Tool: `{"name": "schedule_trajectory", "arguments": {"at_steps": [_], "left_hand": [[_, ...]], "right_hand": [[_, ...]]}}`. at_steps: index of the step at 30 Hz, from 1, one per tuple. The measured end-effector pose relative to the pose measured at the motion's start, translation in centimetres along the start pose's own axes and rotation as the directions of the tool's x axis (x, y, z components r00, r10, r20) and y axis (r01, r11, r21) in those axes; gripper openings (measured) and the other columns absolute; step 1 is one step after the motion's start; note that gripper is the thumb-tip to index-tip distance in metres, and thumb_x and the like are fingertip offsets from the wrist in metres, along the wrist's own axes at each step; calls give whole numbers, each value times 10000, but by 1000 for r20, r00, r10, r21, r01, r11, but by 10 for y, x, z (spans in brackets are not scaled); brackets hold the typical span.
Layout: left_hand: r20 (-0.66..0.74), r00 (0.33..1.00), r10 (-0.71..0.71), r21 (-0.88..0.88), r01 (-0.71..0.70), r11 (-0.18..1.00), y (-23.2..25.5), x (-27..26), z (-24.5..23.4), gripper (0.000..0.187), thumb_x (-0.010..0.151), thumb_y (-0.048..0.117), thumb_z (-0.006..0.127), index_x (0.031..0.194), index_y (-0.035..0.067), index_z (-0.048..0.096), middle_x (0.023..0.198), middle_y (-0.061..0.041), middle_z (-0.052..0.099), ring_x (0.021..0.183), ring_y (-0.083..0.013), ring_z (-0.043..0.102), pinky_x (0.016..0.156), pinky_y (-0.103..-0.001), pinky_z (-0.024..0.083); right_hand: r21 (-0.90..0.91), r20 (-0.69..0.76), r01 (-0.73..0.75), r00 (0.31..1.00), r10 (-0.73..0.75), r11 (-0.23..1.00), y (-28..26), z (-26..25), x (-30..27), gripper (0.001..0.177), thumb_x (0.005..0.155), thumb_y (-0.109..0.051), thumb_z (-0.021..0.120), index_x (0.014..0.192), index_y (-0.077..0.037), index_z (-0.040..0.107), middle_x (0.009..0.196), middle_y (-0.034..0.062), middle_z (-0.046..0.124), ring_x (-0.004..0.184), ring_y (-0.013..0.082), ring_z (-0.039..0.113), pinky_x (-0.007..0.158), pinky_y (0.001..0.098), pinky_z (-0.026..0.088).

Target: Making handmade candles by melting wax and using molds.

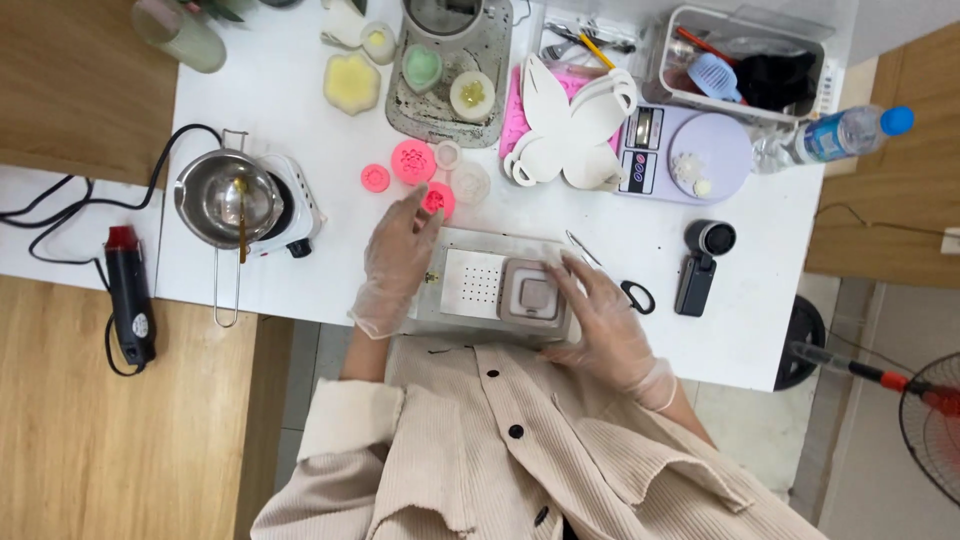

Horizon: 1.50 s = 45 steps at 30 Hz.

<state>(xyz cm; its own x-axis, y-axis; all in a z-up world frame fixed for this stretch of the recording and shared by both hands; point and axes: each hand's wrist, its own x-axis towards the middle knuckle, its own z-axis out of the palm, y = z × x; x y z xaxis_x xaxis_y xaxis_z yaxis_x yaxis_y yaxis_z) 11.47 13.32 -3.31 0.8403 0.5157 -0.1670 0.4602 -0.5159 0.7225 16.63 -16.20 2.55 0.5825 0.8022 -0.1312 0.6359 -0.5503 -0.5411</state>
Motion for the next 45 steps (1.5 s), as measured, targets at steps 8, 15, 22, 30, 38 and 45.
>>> {"name": "schedule_trajectory", "arguments": {"at_steps": [8,15,22,30,38,45], "left_hand": [[-136,978,-159,29,165,986,-14,-110,3,507,946,336,642,1406,129,589,1023,-77,708,875,-246,673,825,-394,536],[-160,898,-409,-24,411,911,-18,-178,-15,525,958,332,601,1456,170,555,1088,-58,720,916,-212,695,839,-396,555],[-246,836,-491,-104,481,870,-47,-201,-4,512,979,357,600,1447,150,584,1060,-110,718,909,-231,702,837,-398,566],[-302,848,-436,-25,450,893,-49,-210,-14,519,950,363,621,1428,164,583,1047,-56,736,934,-229,706,851,-411,554],[-431,697,-573,-170,561,811,-81,-260,1,459,928,317,678,1363,180,629,988,-78,726,896,-256,713,830,-398,574],[-584,622,-521,-201,511,836,-134,-314,-11,433,919,347,668,1303,149,648,958,-74,729,895,-285,704,822,-415,566]], "right_hand": [[-192,-53,186,978,-199,964,13,22,22,1087,580,-237,896,1525,-94,377,1398,190,522,1276,376,515,1132,524,385],[-24,50,133,990,-132,991,33,-21,37,1023,623,-220,884,1512,-88,396,1224,220,598,1123,396,582,1034,475,455],[336,72,-430,899,433,838,141,1,34,1007,730,-278,823,1589,-71,339,1348,195,610,1217,316,628,1056,399,493],[-176,-88,-378,926,368,909,188,45,31,945,773,-342,845,1544,-38,390,1383,219,592,1231,370,606,1020,435,507],[-379,-191,-287,954,229,880,235,43,46,992,676,-366,912,1506,-31,483,1377,274,585,1221,440,568,978,499,491],[-316,-417,38,892,-174,948,246,29,159,679,863,-247,823,1463,-2,619,1218,258,683,1151,396,646,972,491,531]]}}
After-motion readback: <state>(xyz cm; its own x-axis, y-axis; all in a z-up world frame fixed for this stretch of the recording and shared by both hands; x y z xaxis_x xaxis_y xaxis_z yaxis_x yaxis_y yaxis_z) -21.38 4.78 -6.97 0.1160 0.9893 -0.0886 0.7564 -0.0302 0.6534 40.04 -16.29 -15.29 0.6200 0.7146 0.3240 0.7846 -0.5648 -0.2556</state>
